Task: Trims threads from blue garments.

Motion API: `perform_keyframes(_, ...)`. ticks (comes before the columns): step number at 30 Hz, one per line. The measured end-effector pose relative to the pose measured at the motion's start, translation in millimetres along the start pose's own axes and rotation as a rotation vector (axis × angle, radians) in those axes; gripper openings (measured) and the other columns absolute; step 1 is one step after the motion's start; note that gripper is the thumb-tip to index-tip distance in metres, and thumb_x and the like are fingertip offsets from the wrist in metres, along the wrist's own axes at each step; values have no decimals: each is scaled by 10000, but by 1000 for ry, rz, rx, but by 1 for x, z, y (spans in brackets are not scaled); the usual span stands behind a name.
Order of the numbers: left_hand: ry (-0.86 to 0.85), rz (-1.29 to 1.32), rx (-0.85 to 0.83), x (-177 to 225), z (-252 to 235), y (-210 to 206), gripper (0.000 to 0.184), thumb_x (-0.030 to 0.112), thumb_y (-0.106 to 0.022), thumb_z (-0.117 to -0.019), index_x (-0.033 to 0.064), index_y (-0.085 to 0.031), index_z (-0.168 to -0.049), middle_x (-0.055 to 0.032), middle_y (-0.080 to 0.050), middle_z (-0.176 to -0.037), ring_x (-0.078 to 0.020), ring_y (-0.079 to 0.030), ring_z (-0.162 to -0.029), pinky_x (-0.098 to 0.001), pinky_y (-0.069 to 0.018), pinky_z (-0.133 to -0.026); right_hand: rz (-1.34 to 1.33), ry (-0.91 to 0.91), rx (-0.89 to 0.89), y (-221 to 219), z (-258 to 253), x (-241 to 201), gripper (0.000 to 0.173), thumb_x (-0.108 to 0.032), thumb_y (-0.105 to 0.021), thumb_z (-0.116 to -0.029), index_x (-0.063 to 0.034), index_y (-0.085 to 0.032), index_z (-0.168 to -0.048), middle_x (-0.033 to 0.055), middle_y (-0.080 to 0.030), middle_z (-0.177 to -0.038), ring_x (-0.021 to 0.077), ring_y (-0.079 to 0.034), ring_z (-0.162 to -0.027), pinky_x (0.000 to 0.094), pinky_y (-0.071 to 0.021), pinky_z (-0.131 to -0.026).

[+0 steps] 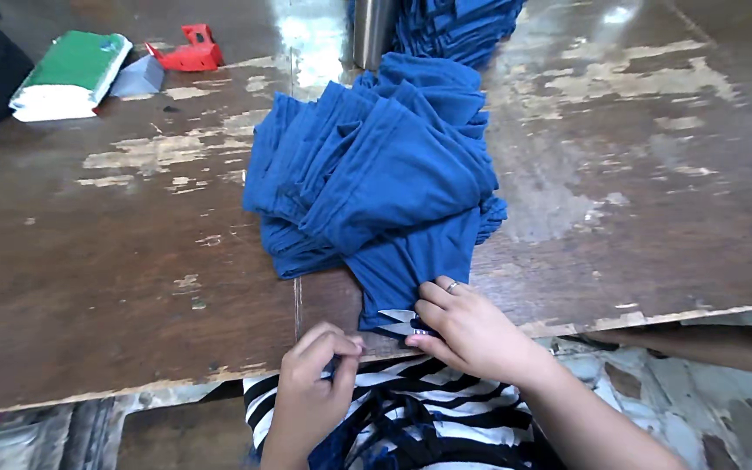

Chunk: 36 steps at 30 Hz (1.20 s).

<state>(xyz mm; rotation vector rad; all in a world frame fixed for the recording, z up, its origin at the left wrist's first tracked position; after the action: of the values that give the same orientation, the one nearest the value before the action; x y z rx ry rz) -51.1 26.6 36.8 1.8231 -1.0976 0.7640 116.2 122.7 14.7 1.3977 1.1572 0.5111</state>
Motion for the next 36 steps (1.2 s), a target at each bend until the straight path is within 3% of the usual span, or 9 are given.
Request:
perform_keyframes(5,41,357,-617,23,11,-14,517,558,-625,-964,91,-731,-1160,-40,-753,-1142,-107,-679,-1139,-312,-534,-1026,-202,-52,51,14,5,10,582,-548,-354,-1067,-58,-583,-850,123,-567,-835,271,-591,-761,404,-494,-643)
perform_keyframes(10,119,-106,-50,3,-11,-5,317,287,-783,-879,112,-704,-1131,-13,-710,-1078,-42,-660,-977,-191,-563,-808,-373,-100,105,18,10,12,559,-552,-406,-1057,-54,-569,-861,88,-526,-813,169,-520,-665,315,-433,-539)
perform_keyframes(12,191,-438,-2,-5,-23,-23,602,309,-834,-751,148,-692,-1314,-109,-666,-1123,-228,-651,-977,-401,-570,-784,-429,-55,141,19,9,2,486,-501,-501,-1042,-48,-565,-878,83,-522,-834,138,-510,-677,266,-432,-551)
perform_keyframes(14,206,-500,60,-10,-34,-34,635,58,-721,-696,155,-705,-1323,-135,-685,-1068,-301,-681,-937,-504,-568,-766,-434,-6,226,25,10,-3,215,-236,-614,-955,-33,-571,-902,98,-535,-882,124,-516,-724,216,-444,-601)
perform_keyframes(17,155,-165,231,-5,-48,-17,456,-61,-415,-900,-40,-672,-1275,-144,-703,-1265,-122,-652,-1203,-303,-503,-1062,-285,-90,456,60,21,18,145,-114,-624,-818,-11,-582,-911,130,-595,-923,136,-569,-796,220,-484,-675)
perform_keyframes(23,199,454,255,0,-69,-16,446,-22,-326,-966,-58,-589,-1325,-77,-658,-1308,-96,-631,-1189,-320,-525,-1033,-520,20,769,129,30,29,121,-132,-626,-930,-182,-522,-963,-68,-610,-1296,-19,-639,-998,159,-545,-835)
perform_keyframes(28,74,22,204,9,-100,-33,524,234,-556,-1019,115,-483,-1524,-149,-320,-1646,-240,-367,-1491,-442,-423,-1146,-702,151,897,150,4,28,210,-76,-651,-942,-255,-571,-1018,-54,-456,-1500,205,-550,-1349,398,-581,-1031)
perform_keyframes(31,-102,-274,153,26,-106,-48,318,236,-613,-979,164,-727,-1267,-173,-522,-1499,-342,-482,-1401,-527,-451,-1102,-757,16,807,138,3,55,123,-167,-627,-988,-232,-551,-1060,-30,-478,-1489,215,-564,-1330,419,-573,-1028)
perform_keyframes(36,-284,-415,370,45,-83,-13,209,260,-646,-986,135,-763,-1106,-51,-718,-1025,-157,-666,-999,-328,-538,-888,-766,-306,630,95,36,109,297,-271,-583,-998,-59,-499,-1189,74,-532,-1401,204,-631,-1213,399,-600,-931)
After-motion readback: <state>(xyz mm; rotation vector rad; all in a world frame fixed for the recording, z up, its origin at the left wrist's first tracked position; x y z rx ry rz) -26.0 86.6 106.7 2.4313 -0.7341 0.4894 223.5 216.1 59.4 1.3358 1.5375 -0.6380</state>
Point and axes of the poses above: each hand's wrist, its own z-axis away from the middle knuckle, its own y-axis out of the back of the hand, x = y × z, the point moved 8 cm from there along -z, towards the middle knuckle
